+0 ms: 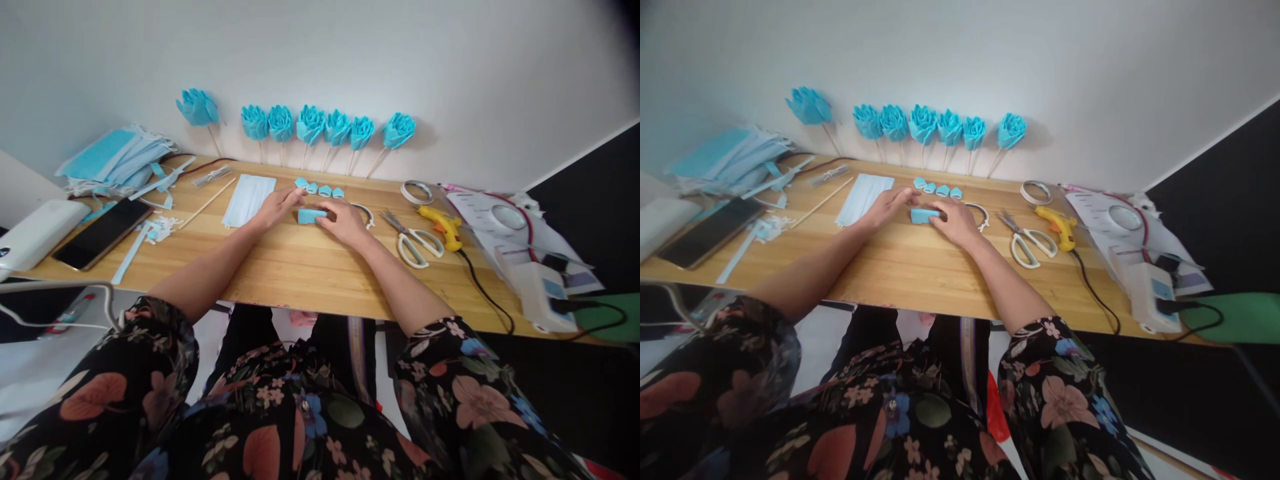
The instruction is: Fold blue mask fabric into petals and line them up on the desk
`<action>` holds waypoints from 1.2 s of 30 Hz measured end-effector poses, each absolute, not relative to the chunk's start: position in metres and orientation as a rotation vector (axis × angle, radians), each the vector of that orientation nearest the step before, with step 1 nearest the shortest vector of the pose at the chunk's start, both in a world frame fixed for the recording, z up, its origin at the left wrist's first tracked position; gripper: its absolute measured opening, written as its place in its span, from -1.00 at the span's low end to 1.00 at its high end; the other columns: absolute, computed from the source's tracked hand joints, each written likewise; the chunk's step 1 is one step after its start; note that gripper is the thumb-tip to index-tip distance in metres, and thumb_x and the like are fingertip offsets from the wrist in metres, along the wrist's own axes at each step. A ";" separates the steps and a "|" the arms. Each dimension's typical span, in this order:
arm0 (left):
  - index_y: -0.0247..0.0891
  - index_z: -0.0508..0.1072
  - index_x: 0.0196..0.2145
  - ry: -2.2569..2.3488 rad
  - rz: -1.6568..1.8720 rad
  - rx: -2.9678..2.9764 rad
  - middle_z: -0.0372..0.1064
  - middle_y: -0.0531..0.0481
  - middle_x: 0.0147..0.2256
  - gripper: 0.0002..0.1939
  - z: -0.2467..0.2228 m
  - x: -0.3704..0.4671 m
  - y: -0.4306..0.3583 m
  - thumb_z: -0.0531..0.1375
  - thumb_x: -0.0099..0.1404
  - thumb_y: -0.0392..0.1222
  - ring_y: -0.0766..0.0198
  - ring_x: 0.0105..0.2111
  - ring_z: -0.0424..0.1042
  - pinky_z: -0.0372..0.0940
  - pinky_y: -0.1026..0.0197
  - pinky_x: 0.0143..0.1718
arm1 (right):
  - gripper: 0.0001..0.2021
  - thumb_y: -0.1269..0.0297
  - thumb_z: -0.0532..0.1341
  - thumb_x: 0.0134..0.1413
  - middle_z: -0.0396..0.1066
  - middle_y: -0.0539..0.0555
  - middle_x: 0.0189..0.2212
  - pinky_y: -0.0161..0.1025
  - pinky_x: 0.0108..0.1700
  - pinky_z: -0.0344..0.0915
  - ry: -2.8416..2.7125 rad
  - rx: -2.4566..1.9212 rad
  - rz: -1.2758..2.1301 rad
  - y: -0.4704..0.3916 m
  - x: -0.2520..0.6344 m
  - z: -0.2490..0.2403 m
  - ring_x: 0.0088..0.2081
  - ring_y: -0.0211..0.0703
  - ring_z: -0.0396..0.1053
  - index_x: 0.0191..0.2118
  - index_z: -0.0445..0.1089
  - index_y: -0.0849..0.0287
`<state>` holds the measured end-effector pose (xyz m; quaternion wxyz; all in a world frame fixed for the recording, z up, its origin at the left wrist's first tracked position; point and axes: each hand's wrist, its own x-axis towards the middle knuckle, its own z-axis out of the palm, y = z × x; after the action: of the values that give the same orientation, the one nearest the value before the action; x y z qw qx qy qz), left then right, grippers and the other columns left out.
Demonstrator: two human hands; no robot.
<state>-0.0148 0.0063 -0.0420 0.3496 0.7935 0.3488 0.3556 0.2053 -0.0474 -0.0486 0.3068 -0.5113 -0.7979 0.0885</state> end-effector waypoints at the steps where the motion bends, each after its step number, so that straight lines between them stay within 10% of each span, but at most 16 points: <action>1: -0.35 0.57 -0.04 0.893 0.911 2.067 0.57 -0.23 -0.08 -0.20 -0.042 -0.014 0.006 -0.08 0.40 0.45 0.05 -0.01 0.52 0.32 0.11 0.10 | -0.68 0.35 0.28 0.12 0.61 0.12 -0.06 0.04 0.07 0.36 -2.113 -1.356 0.231 -0.047 0.205 -0.048 -0.03 0.13 0.47 0.01 0.56 0.10; 9: -0.28 0.57 0.05 0.821 0.794 2.226 0.59 -0.17 -0.03 -0.50 -0.039 -0.010 -0.001 0.27 0.30 0.11 0.08 -0.03 0.53 0.36 0.11 0.03 | -0.63 0.36 0.27 0.12 0.59 0.12 -0.03 0.03 0.09 0.34 -2.118 -1.376 0.245 -0.047 0.205 -0.048 0.01 0.11 0.45 0.07 0.54 0.08; 20: -0.26 0.59 -0.31 0.911 0.843 2.371 0.58 -0.07 -0.29 -0.78 -0.050 -0.004 0.005 0.21 0.26 -0.08 0.17 -0.26 0.47 0.27 0.15 -0.17 | -0.81 0.40 0.27 0.08 0.60 0.08 -0.19 -0.03 0.02 0.36 -2.044 -1.308 0.281 -0.051 0.200 -0.044 -0.10 0.03 0.49 -0.16 0.49 0.07; 36: -0.25 0.38 -0.41 0.921 0.988 1.859 0.34 0.04 -0.47 -0.68 -0.042 -0.007 0.004 0.22 0.18 0.09 0.30 -0.43 0.28 0.22 0.21 -0.33 | -0.71 0.37 0.22 0.15 0.60 0.07 -0.11 0.00 0.07 0.38 -1.951 -1.291 0.299 -0.056 0.200 -0.038 -0.07 0.02 0.50 -0.01 0.51 0.06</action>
<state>-0.0071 0.0041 -0.0423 0.4096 0.7381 0.3655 0.3922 0.1998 -0.0558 -0.0376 0.3813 -0.5061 -0.7647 0.1173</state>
